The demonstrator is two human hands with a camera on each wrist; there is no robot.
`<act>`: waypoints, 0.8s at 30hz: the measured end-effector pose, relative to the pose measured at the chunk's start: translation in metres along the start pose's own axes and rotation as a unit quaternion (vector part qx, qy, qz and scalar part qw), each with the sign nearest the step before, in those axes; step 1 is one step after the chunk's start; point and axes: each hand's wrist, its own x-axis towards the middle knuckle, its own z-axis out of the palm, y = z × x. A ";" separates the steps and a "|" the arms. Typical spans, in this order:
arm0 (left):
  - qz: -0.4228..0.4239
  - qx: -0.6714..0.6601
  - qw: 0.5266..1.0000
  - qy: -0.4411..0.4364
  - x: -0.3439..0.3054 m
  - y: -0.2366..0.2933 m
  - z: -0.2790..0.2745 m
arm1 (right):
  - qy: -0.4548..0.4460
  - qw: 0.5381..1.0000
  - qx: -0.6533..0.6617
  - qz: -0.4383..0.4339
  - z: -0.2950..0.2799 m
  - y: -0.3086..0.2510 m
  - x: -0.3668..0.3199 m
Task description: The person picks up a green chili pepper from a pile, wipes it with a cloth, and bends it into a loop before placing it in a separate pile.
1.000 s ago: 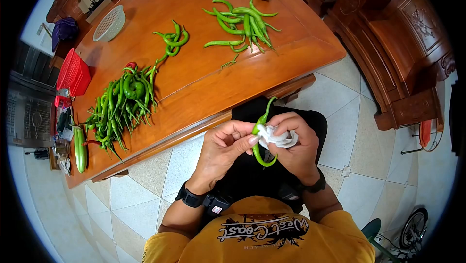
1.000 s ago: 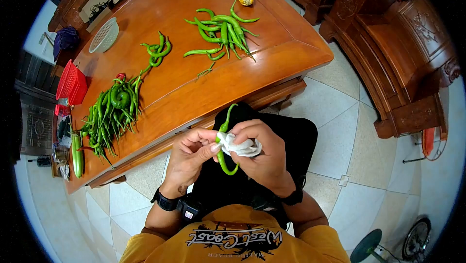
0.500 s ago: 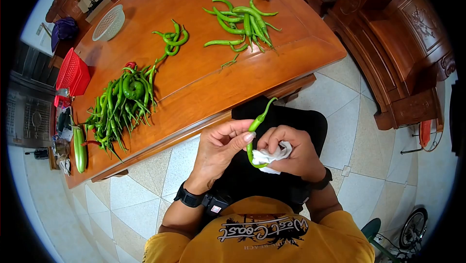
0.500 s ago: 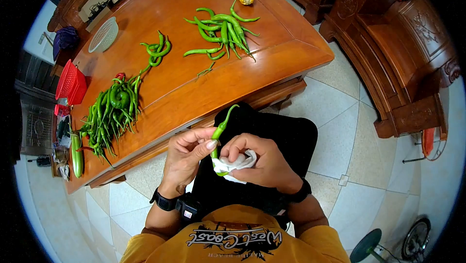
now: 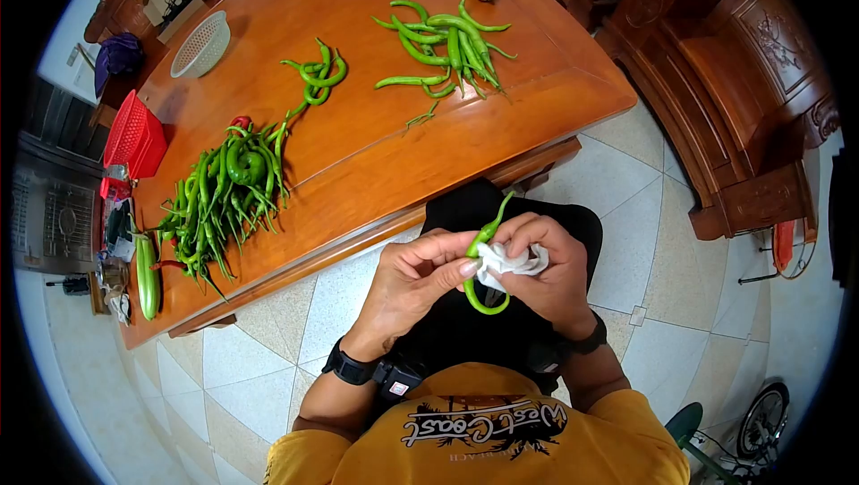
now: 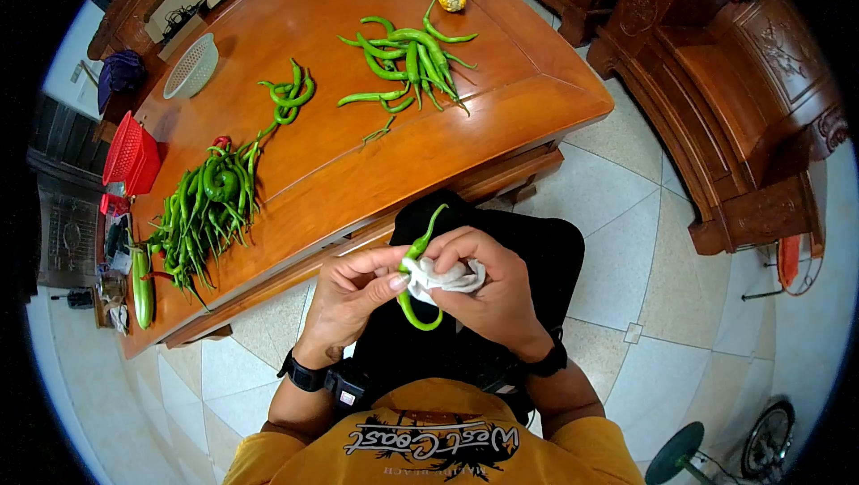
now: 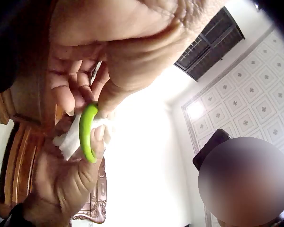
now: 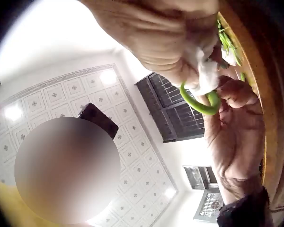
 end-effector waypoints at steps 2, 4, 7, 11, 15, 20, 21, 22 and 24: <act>-0.015 -0.006 1.000 -0.011 -0.001 0.000 -0.001 | 0.060 0.998 -0.025 -0.026 0.002 -0.001 0.001; -0.019 -0.012 1.000 -0.020 -0.002 -0.002 -0.001 | 0.105 0.991 -0.053 -0.062 0.004 -0.002 0.003; -0.020 -0.006 1.000 -0.021 -0.001 -0.003 -0.001 | 0.064 0.994 -0.072 -0.061 0.003 -0.005 0.004; -0.012 0.002 1.000 -0.014 -0.001 -0.003 -0.004 | -0.011 0.994 -0.093 -0.056 0.001 -0.007 0.004; -0.005 0.002 1.000 -0.007 -0.001 0.000 -0.003 | -0.005 0.992 -0.113 -0.060 0.003 -0.008 0.004; 0.005 0.012 1.000 -0.016 -0.001 -0.001 0.001 | 0.075 0.981 -0.148 -0.100 0.006 -0.004 0.007; 0.007 0.031 0.999 -0.015 0.000 -0.001 0.001 | 0.085 0.979 -0.154 -0.105 0.006 -0.004 0.007; 0.009 0.051 0.999 -0.014 0.000 -0.002 0.000 | 0.077 0.980 -0.152 -0.100 0.006 -0.004 0.007; 0.027 0.081 0.996 -0.007 0.000 -0.003 0.000 | 0.063 0.983 -0.148 -0.089 0.007 -0.004 0.005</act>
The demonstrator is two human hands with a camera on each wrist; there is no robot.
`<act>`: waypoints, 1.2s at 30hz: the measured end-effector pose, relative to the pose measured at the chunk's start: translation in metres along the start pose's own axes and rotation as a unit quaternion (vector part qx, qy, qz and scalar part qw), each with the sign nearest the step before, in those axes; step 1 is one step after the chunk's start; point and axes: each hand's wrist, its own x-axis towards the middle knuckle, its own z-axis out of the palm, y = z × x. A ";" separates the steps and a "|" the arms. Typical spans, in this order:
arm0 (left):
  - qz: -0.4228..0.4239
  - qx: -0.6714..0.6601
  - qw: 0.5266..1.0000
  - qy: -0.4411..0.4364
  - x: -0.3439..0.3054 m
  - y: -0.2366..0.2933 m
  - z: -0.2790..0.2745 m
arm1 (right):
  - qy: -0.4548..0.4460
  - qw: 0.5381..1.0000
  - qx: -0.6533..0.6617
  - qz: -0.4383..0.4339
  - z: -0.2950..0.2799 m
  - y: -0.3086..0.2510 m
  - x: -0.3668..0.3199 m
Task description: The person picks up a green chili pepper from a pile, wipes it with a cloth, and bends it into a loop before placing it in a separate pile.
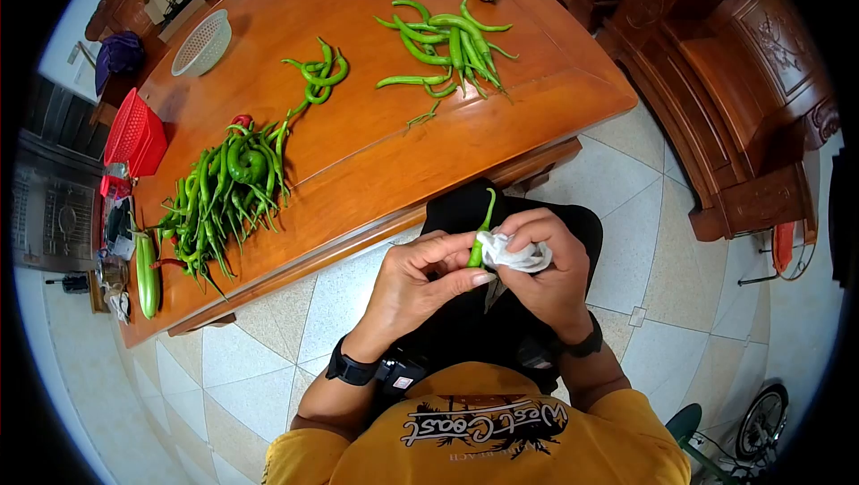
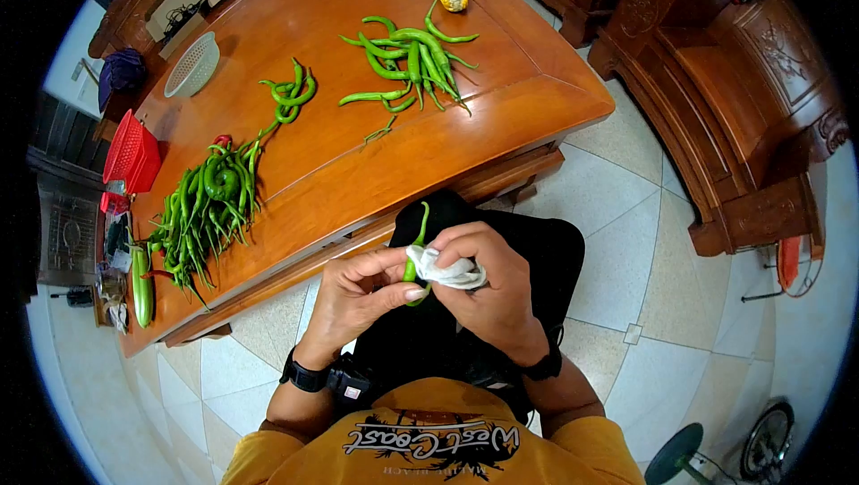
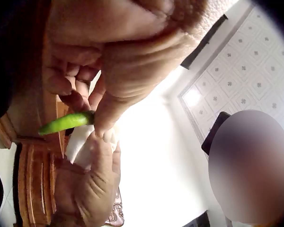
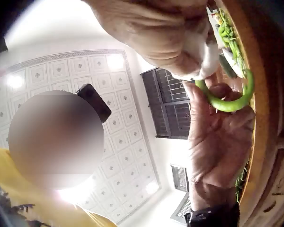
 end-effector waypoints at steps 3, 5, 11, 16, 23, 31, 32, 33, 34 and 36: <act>0.033 0.060 0.998 -0.001 0.001 -0.004 -0.003 | -0.036 0.999 0.030 0.013 0.000 0.000 0.000; 0.048 0.109 0.993 -0.011 0.001 -0.004 -0.004 | -0.024 0.999 0.024 0.010 -0.002 -0.001 0.002; 0.092 0.166 0.980 -0.054 0.002 0.001 0.000 | 0.005 1.000 0.011 0.006 0.000 0.002 0.003; 0.015 0.132 0.988 -0.080 -0.001 0.002 -0.004 | -0.026 0.999 0.021 0.019 0.000 0.001 0.001; 0.049 0.091 0.995 0.013 0.001 -0.002 -0.003 | -0.096 0.995 -0.014 0.020 0.002 -0.008 -0.002; 0.046 0.027 0.998 0.045 0.001 -0.001 -0.006 | -0.061 0.995 -0.081 0.000 0.000 0.003 -0.002; 0.049 0.026 0.997 0.045 0.001 -0.001 -0.006 | -0.054 0.994 -0.094 0.005 -0.001 0.005 -0.001; 0.044 0.021 0.998 0.042 0.001 0.000 -0.007 | -0.042 0.994 -0.103 0.009 -0.003 0.006 0.000; 0.040 0.017 0.998 0.038 0.000 0.000 -0.008 | -0.030 0.993 -0.112 0.012 -0.004 0.007 0.000; 0.034 0.010 0.999 0.036 0.000 0.001 -0.008 | -0.012 0.992 -0.122 0.017 -0.005 0.009 0.001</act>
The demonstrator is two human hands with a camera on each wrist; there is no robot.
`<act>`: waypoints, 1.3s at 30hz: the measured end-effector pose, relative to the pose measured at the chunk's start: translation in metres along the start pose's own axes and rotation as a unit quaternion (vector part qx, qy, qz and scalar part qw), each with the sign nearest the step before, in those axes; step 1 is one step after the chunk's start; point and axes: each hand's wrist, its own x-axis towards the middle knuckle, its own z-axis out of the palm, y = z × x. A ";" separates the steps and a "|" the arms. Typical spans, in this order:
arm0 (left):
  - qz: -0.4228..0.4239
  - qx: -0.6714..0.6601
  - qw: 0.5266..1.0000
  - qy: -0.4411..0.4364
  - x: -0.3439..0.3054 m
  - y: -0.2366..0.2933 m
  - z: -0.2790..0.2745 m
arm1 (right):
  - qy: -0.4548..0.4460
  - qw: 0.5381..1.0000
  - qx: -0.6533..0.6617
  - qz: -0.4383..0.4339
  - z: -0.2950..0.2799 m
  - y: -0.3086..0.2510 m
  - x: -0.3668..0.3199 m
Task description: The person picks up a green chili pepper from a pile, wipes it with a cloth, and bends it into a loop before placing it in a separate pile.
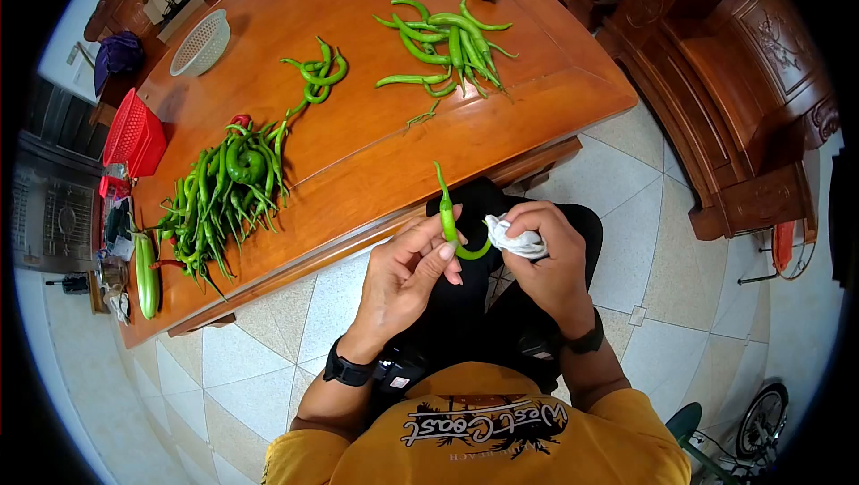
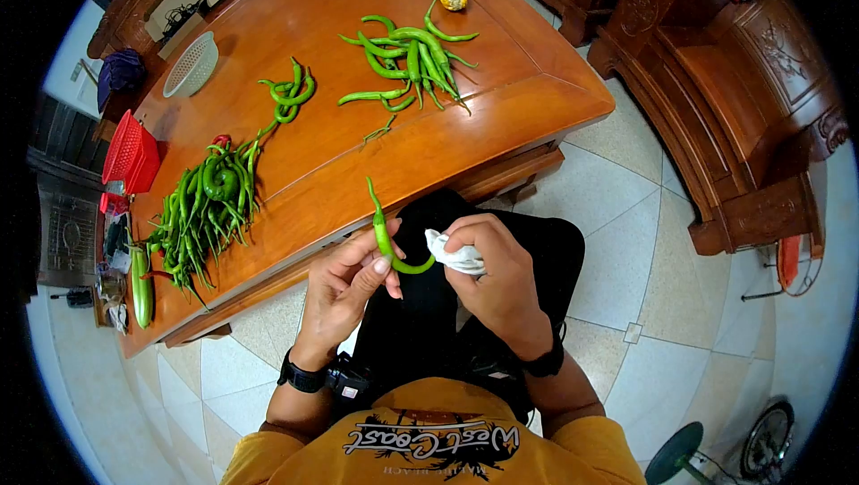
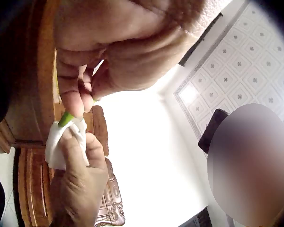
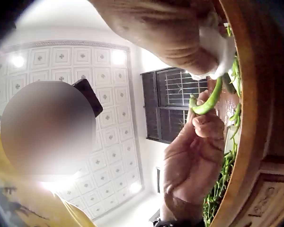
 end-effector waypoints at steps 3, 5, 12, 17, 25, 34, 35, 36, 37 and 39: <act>-0.002 -0.007 1.000 0.008 0.000 0.000 0.001 | -0.002 0.999 0.050 0.004 0.001 -0.003 -0.002; 0.000 -0.013 1.000 0.016 0.001 -0.001 0.003 | -0.021 0.997 0.073 0.005 0.003 -0.005 -0.004; -0.003 -0.066 0.998 0.011 0.000 0.000 -0.001 | 0.031 0.999 0.038 -0.004 0.001 0.000 -0.002; -0.035 -0.101 0.993 -0.041 0.000 0.002 -0.004 | 0.056 0.990 0.122 0.042 -0.002 0.000 -0.003; -0.048 -0.109 0.993 -0.025 0.001 -0.004 0.000 | -0.040 0.944 0.305 0.121 -0.007 -0.003 -0.006; -0.021 -0.139 0.990 -0.027 0.002 -0.005 -0.001 | -0.099 0.916 0.345 0.179 -0.002 -0.008 -0.010; -0.016 -0.145 0.989 -0.020 0.002 -0.005 -0.002 | -0.117 0.914 0.343 0.181 -0.003 -0.007 -0.010; -0.009 -0.148 0.989 -0.016 0.002 -0.006 -0.001 | -0.135 0.912 0.347 0.172 -0.002 -0.006 -0.011; -0.008 -0.149 0.989 -0.017 0.002 -0.006 0.000 | -0.133 0.916 0.341 0.163 -0.002 -0.005 -0.011; -0.006 -0.152 0.988 -0.020 0.002 -0.006 0.001 | -0.129 0.925 0.328 0.144 0.001 -0.005 -0.011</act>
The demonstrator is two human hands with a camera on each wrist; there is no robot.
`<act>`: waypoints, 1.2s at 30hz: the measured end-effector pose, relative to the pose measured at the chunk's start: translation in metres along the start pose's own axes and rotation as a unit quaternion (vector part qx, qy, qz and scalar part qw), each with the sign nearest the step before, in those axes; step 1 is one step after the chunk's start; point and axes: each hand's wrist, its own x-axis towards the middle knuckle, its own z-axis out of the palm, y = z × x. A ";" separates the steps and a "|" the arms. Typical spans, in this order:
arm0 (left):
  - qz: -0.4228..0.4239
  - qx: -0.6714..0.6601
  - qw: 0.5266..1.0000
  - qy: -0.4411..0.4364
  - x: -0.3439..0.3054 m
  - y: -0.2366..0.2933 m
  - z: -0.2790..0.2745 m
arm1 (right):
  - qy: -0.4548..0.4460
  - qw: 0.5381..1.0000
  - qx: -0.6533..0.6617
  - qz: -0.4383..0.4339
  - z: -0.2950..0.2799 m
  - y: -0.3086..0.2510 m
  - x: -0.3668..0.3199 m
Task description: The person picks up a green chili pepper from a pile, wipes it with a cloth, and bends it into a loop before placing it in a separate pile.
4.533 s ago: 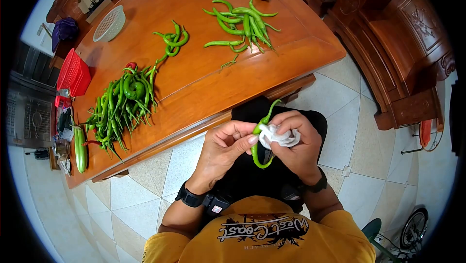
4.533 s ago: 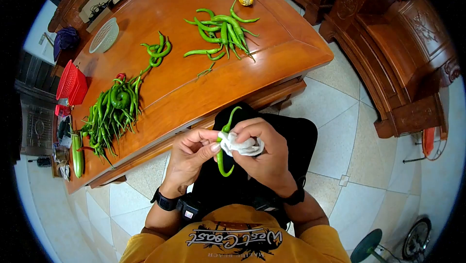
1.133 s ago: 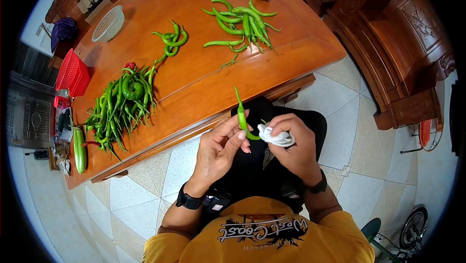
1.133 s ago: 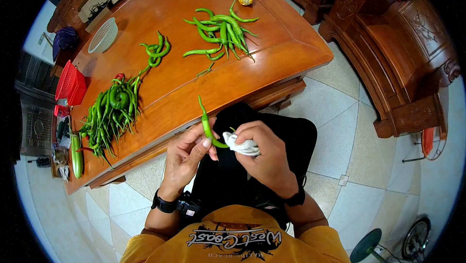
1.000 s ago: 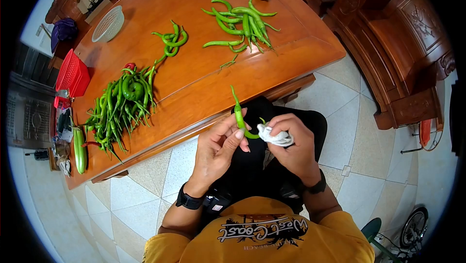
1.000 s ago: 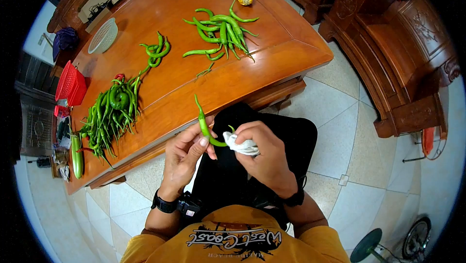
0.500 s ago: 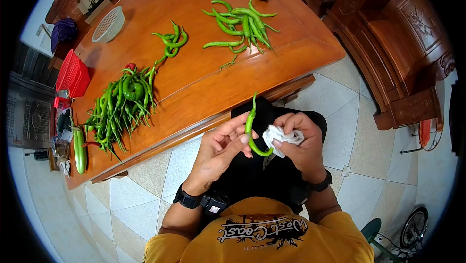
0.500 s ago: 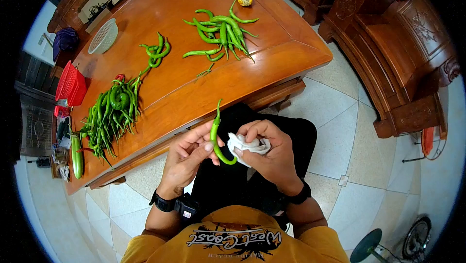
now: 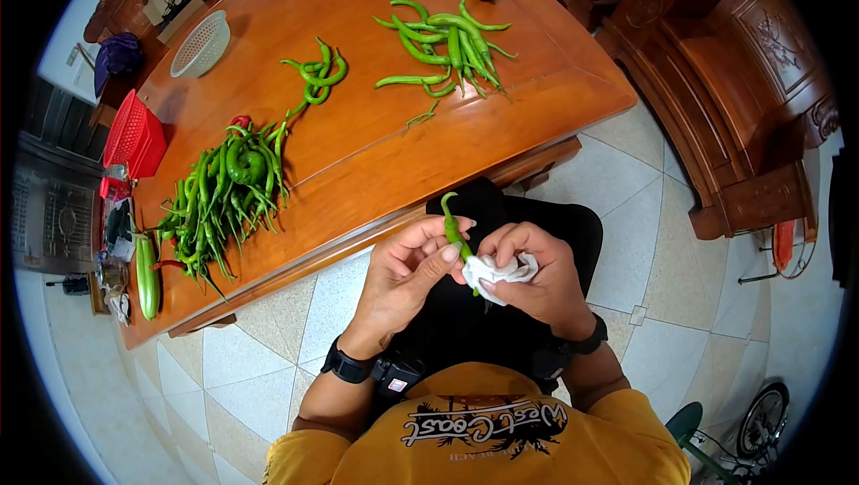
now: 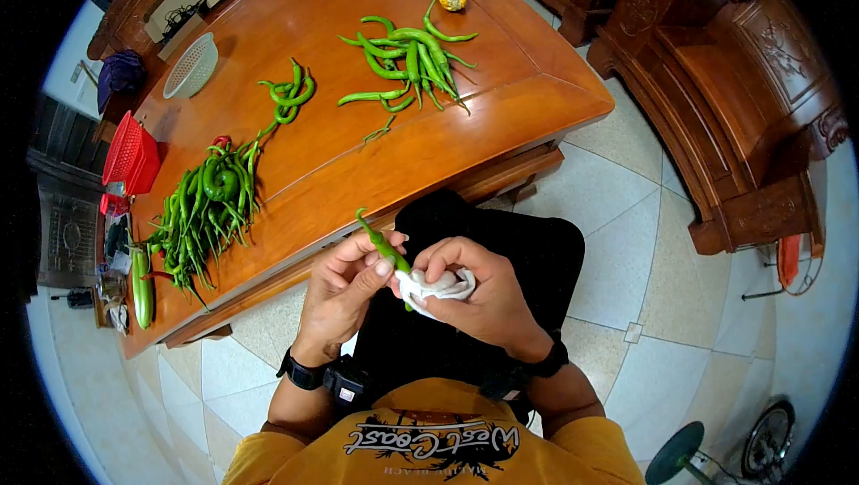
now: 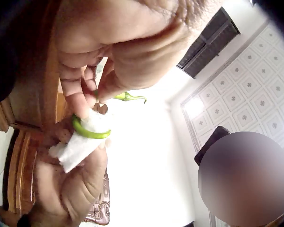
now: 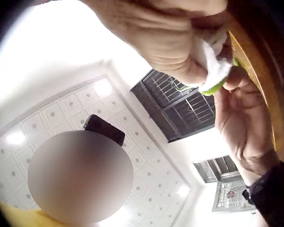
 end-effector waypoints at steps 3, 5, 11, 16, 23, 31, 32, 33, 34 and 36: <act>-0.030 0.026 0.999 -0.013 -0.001 0.002 0.002 | 0.047 0.995 -0.057 -0.072 0.003 -0.001 0.004; -0.042 0.045 0.998 -0.027 -0.001 0.003 0.004 | 0.083 0.988 -0.084 -0.100 0.007 -0.004 0.006; -0.057 0.071 0.994 -0.066 -0.003 -0.003 0.003 | 0.152 0.954 -0.167 -0.197 0.009 0.000 0.012; -0.031 0.092 0.995 -0.038 0.000 0.003 0.003 | 0.105 0.969 -0.152 -0.162 0.007 -0.001 0.011; 0.015 0.038 0.998 0.039 0.004 0.003 0.000 | 0.015 0.989 -0.114 -0.091 0.007 -0.005 0.004; 0.012 -0.003 0.998 0.062 0.004 0.001 -0.002 | 0.008 0.986 -0.104 -0.131 0.014 -0.004 0.001; 0.004 -0.004 0.999 0.051 0.003 0.001 -0.002 | 0.023 0.984 -0.107 -0.137 0.015 -0.003 0.002; -0.003 -0.005 0.999 0.041 0.002 0.001 -0.003 | 0.038 0.983 -0.111 -0.143 0.015 -0.003 0.002; -0.011 -0.006 0.999 0.030 0.001 0.000 -0.003 | 0.053 0.980 -0.122 -0.151 0.015 -0.002 0.002; -0.030 0.036 0.999 0.000 -0.001 0.002 -0.002 | 0.084 0.972 -0.144 -0.167 0.014 0.000 0.005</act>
